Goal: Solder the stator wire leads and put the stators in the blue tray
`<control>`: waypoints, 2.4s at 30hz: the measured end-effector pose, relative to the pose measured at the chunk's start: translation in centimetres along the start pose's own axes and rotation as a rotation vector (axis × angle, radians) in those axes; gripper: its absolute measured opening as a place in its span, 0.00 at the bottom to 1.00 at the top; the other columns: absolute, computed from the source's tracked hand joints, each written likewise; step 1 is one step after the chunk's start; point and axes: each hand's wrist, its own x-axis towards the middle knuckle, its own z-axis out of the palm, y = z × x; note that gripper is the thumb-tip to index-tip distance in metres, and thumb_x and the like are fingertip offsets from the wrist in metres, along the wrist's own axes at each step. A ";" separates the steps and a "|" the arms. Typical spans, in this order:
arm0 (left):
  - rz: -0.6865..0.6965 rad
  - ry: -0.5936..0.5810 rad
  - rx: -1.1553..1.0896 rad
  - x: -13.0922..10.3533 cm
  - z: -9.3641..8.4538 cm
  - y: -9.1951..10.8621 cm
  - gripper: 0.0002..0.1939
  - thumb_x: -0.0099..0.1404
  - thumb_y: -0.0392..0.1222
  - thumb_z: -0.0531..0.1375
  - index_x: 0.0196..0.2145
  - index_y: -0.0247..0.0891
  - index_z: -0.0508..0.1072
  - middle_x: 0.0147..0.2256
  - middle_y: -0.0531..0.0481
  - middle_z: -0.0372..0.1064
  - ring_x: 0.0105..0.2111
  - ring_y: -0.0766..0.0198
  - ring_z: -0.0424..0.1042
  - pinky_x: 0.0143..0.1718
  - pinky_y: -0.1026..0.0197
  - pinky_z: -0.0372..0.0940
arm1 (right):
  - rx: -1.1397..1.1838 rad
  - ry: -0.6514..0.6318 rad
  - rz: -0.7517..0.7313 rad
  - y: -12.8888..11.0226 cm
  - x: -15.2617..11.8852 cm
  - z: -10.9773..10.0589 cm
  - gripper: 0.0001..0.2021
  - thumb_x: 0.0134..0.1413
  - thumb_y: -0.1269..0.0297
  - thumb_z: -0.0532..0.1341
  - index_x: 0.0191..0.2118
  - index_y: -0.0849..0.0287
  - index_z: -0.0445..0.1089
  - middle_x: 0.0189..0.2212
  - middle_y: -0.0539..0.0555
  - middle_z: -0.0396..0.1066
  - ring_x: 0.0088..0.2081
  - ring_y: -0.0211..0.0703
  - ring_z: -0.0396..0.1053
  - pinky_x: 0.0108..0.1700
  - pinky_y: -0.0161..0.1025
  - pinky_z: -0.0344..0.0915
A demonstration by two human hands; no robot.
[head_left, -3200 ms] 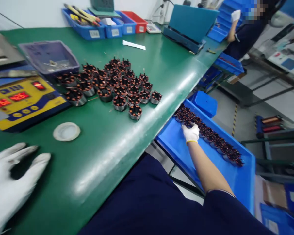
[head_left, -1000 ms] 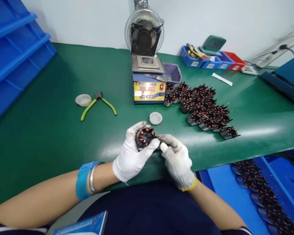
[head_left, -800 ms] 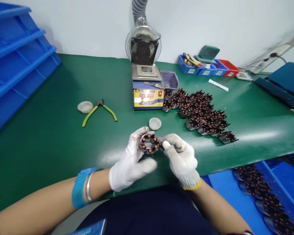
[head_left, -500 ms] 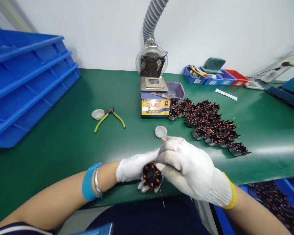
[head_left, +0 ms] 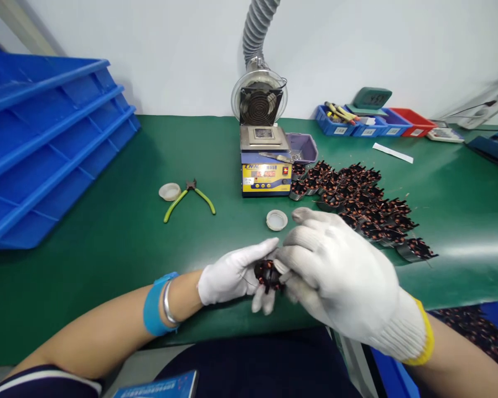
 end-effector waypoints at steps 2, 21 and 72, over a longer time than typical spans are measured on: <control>0.188 0.107 -0.115 -0.2 0.3 0.7 0.14 0.58 0.50 0.71 0.32 0.37 0.77 0.28 0.50 0.76 0.28 0.61 0.76 0.30 0.60 0.74 | -0.023 0.031 0.020 0.2 -0.3 -0.1 0.10 0.62 0.68 0.57 0.34 0.57 0.76 0.30 0.57 0.75 0.37 0.51 0.73 0.52 0.54 0.72; -0.047 -0.055 0.160 0.5 -1.5 0.3 0.31 0.58 0.65 0.69 0.44 0.33 0.77 0.33 0.40 0.78 0.24 0.60 0.76 0.21 0.65 0.67 | 0.877 0.650 0.636 1.6 -6.2 4.7 0.08 0.65 0.66 0.59 0.33 0.56 0.71 0.30 0.51 0.70 0.33 0.41 0.72 0.54 0.51 0.76; 0.362 0.534 0.426 2.2 -3.8 -0.2 0.23 0.60 0.60 0.66 0.34 0.35 0.70 0.26 0.50 0.74 0.20 0.66 0.73 0.22 0.64 0.68 | -0.341 -0.498 0.480 6.6 -1.7 8.0 0.27 0.58 0.64 0.63 0.63 0.57 0.65 0.59 0.62 0.69 0.48 0.57 0.70 0.41 0.47 0.67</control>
